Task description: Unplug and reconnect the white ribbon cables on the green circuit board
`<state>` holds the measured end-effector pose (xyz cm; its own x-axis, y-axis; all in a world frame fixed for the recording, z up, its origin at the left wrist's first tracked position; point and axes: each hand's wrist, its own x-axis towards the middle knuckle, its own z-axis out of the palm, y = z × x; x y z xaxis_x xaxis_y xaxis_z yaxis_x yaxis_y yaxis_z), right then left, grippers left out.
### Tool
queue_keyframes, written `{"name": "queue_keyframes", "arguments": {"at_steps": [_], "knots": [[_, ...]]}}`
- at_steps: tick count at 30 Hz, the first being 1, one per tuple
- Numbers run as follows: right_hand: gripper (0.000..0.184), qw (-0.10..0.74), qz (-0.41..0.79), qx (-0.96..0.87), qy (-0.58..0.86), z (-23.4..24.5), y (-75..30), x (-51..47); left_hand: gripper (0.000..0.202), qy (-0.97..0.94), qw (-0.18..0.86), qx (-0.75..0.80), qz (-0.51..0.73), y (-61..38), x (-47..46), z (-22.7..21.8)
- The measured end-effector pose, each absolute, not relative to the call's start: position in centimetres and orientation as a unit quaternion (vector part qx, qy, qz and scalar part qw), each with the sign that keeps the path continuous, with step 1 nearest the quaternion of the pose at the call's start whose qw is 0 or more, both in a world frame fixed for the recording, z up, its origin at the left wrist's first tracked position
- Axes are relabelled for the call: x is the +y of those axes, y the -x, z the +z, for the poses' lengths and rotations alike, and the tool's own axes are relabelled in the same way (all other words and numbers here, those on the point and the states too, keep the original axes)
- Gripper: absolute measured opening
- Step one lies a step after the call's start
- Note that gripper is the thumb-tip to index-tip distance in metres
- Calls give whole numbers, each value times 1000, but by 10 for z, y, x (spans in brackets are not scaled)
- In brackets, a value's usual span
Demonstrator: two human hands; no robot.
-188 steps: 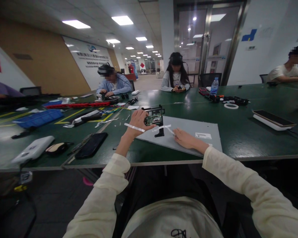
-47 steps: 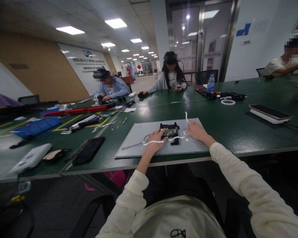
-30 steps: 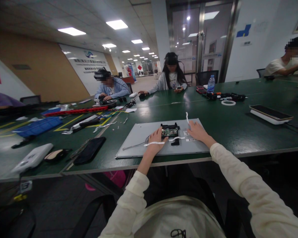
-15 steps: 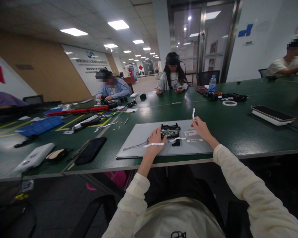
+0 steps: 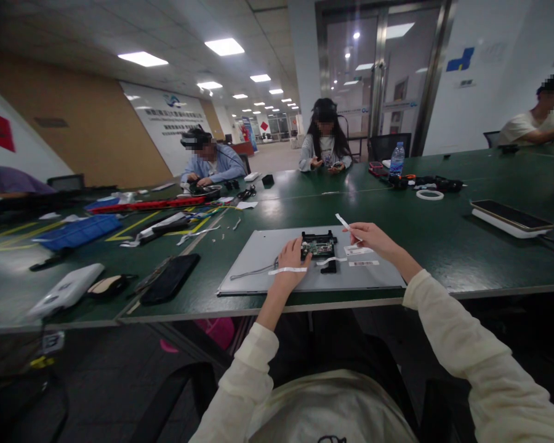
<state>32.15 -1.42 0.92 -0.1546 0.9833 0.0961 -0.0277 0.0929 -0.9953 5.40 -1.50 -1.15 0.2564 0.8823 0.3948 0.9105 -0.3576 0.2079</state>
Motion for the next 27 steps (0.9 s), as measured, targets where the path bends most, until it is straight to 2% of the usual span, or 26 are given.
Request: {"name": "queue_keyframes", "arguments": {"at_steps": [6,20,27], "knots": [[39,509,561,-527,385,20,-293,-12,54,790,35,-571,-222,-54,-14,-13],[30,545,568,-473,395,-13,-268,21,52,789,41,-568,-228,-54,-16,-13],[33,505,535,-517,438,-13,-264,14,51,787,41,-576,-218,-54,-13,-15]]}}
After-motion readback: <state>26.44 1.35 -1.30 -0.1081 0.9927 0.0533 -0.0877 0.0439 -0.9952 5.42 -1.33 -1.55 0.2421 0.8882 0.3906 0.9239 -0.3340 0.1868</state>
